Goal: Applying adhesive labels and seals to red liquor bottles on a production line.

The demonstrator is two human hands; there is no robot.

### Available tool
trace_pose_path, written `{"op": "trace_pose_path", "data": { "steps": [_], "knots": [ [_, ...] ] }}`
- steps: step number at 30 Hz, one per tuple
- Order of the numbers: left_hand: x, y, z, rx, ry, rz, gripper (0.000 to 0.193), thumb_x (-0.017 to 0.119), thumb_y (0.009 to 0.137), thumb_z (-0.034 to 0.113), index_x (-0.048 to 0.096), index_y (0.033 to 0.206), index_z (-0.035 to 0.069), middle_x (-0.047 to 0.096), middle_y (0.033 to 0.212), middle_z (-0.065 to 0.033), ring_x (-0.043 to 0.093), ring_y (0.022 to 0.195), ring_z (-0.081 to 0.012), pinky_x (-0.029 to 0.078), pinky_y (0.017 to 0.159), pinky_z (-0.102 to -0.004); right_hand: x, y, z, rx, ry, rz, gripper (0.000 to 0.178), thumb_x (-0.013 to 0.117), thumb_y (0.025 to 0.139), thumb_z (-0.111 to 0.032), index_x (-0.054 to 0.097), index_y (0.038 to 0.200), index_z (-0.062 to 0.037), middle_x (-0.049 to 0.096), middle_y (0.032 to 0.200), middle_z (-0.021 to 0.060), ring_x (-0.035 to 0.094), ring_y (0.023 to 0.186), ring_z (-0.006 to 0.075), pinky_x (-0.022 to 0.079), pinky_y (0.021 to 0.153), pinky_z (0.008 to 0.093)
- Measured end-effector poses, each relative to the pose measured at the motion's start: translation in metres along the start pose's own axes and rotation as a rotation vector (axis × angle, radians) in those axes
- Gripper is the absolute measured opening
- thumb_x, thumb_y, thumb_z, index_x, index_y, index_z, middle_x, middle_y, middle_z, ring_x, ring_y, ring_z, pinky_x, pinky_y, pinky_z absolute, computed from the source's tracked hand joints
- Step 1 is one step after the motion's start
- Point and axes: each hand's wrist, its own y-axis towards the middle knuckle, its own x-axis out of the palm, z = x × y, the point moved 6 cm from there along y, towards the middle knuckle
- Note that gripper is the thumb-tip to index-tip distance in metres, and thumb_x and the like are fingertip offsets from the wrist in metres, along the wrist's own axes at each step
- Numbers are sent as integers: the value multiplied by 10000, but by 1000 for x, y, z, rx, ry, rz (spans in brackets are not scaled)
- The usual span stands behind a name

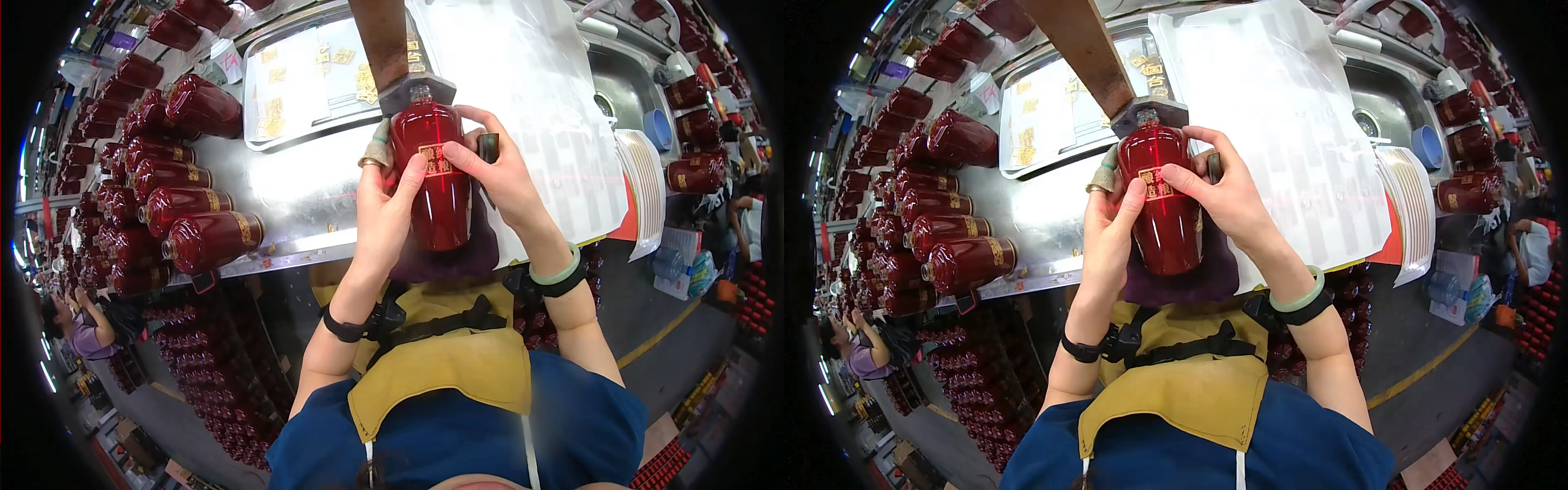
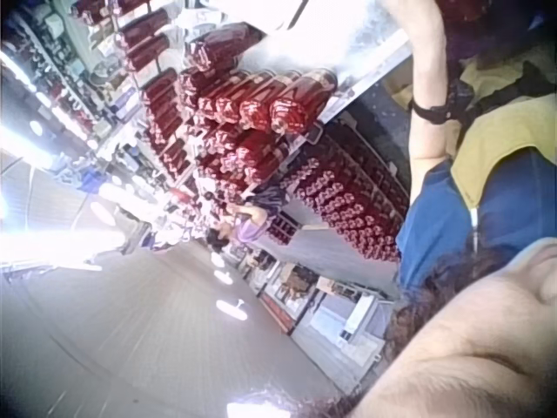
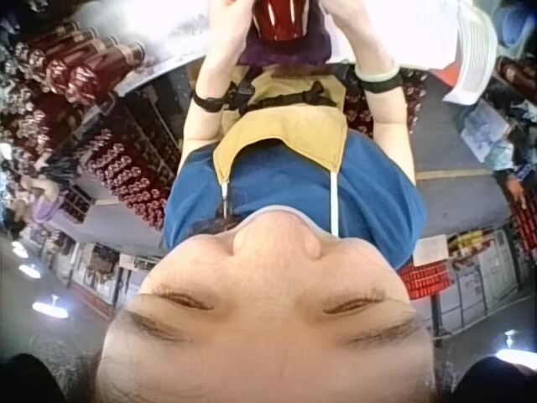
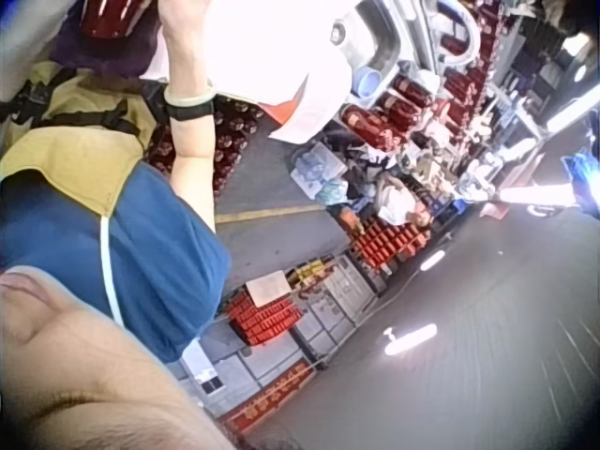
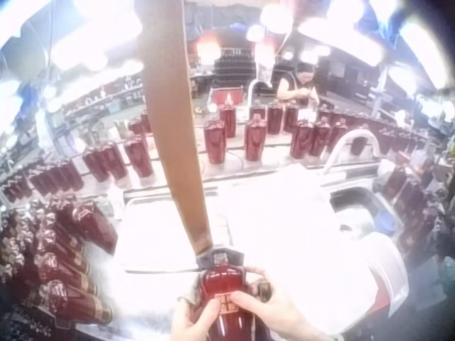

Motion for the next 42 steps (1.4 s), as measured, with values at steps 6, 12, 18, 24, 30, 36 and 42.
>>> {"op": "trace_pose_path", "data": {
  "steps": [6, 12, 18, 24, 30, 36, 42],
  "knots": [
    [-1, 0, -2, 2, 42, 21, 555, 633, 1048, 160, 398, 1515, -26, 577, 1416, -153, 596, 1252, -188, 510, 1041, -346, 1, -1, 0, -15, 23, -12, 629, 825, 905, -193, 515, 1424, -18, 471, 864, -50, 467, 799, 44, 433, 741, 206],
    [-1, 0, -2, 13, 36, 23, 546, 638, 1046, 169, 409, 1500, -27, 590, 1390, -151, 602, 1240, -194, 510, 1041, -346, 0, 0, 0, -11, 28, -16, 612, 816, 914, -179, 516, 1423, -20, 469, 859, -52, 462, 797, 41, 427, 737, 203],
    [-1, 1, -3, 3, 65, 24, 540, 631, 1049, 166, 408, 1502, -26, 589, 1393, -151, 601, 1241, -195, 509, 1043, -347, 0, -1, 1, -16, 39, -11, 612, 820, 911, -174, 518, 1422, -23, 476, 854, -56, 460, 794, 36, 423, 733, 202],
    [-5, -1, -3, -49, 2, 38, 529, 619, 1055, 165, 409, 1501, -26, 583, 1408, -144, 595, 1254, -184, 504, 1053, -348, -9, -7, -8, 1, -1, 11, 568, 751, 974, -224, 498, 1434, -8, 509, 851, -53, 475, 796, 50, 433, 767, 220],
    [-4, -7, -2, -32, 31, -20, 557, 637, 1043, 143, 392, 1516, -21, 572, 1429, -133, 590, 1261, -178, 496, 1063, -352, -10, -50, -31, -216, -72, 133, 328, 604, 1031, -74, 539, 1345, -6, 604, 1008, 21, 570, 915, 77, 457, 807, 233],
    [-3, -9, -2, -23, 145, -24, 633, 677, 1019, 141, 359, 1541, -23, 565, 1439, -140, 578, 1277, -188, 480, 1078, -358, 4, -67, -20, -198, -240, 74, 183, 692, 947, -20, 677, 1125, 20, 700, 1012, 86, 656, 896, 125, 524, 785, 271],
    [-6, -8, -4, -31, 76, -27, 608, 639, 1041, 143, 346, 1550, -17, 558, 1447, -142, 572, 1285, -189, 474, 1083, -355, 7, -63, -19, -231, -273, 51, 187, 699, 942, -22, 685, 1125, 14, 699, 1010, 96, 667, 891, 148, 527, 769, 282]
  ]
}}
